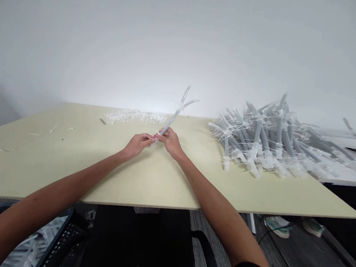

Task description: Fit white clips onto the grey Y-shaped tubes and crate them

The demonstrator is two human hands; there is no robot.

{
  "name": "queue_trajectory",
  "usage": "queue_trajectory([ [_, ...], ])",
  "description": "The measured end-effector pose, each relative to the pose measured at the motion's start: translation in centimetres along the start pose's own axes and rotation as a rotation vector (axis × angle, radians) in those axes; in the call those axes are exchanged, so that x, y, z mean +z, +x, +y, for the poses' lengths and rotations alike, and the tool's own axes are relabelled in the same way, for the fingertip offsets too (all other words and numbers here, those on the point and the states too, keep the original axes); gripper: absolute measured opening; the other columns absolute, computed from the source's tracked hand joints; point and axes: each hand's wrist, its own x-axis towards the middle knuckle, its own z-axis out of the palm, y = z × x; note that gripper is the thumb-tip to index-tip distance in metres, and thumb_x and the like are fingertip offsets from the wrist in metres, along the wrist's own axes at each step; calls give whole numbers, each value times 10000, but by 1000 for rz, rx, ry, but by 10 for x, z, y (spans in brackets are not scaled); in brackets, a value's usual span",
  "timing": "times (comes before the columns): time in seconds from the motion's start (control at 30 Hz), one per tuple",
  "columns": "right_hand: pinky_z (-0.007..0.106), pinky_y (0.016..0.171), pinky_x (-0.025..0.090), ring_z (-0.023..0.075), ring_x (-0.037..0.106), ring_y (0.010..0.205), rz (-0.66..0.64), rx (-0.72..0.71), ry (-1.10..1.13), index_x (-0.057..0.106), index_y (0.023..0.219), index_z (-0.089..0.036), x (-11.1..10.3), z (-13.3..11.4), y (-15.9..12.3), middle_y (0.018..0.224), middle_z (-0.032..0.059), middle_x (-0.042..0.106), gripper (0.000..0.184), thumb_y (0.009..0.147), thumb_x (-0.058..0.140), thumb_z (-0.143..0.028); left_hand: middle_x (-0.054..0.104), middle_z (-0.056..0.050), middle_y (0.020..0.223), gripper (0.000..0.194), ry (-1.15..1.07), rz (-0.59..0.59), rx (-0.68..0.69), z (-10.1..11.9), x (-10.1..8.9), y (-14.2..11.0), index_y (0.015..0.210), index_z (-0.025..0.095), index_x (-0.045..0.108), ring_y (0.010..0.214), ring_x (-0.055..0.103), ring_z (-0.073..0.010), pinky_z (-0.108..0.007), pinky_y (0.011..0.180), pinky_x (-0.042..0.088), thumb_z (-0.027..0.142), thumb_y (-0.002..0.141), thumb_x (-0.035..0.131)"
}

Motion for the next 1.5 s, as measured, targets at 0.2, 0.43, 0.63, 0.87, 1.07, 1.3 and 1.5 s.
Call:
queue_trajectory([
  [0.2,359,808,464,156,620,756,8,-13,-2,507,830,-187,1,-2,0,746,4,642,336,606,740,-278,657,-48,795,394,-37,8,19,1,2,0,808,145,650,732,571,-165,-268,673,423,524,725,581],
  [0.43,371,820,465,161,623,765,32,-16,-37,506,842,-183,4,-1,-1,750,12,637,332,627,722,-314,670,-45,783,355,-52,29,-21,1,0,1,785,152,667,738,586,-167,-274,690,442,491,685,632],
  [0.63,382,795,502,148,616,752,53,-4,3,487,860,-188,7,0,-2,793,-3,583,348,634,722,-308,656,-40,784,322,-163,89,-25,-6,-3,6,819,152,630,738,588,-156,-278,689,462,453,706,617],
  [0.87,387,754,544,140,609,751,87,39,-61,479,874,-199,7,-2,-4,848,-17,519,386,606,731,-316,648,-22,746,241,162,152,78,1,-7,0,751,167,600,680,566,-144,-261,635,417,395,794,537],
  [1.07,364,732,558,127,597,739,108,41,-100,494,857,-190,6,-5,-3,813,-18,527,356,621,722,-327,627,-26,823,208,348,168,350,9,-5,-12,785,177,558,739,558,-141,-268,693,408,348,857,463],
  [1.3,381,757,541,150,636,734,-35,95,-81,538,926,-199,0,-2,-5,839,5,566,352,639,724,-282,639,-34,902,309,106,114,67,5,-12,-3,956,190,587,829,578,-159,-271,725,439,451,807,515],
  [1.5,375,741,544,166,639,738,-123,100,-119,559,1088,-224,5,4,-7,806,3,579,467,646,708,-242,653,-42,953,253,41,19,85,5,-15,1,856,186,625,884,587,-170,-282,791,434,414,768,557],
])
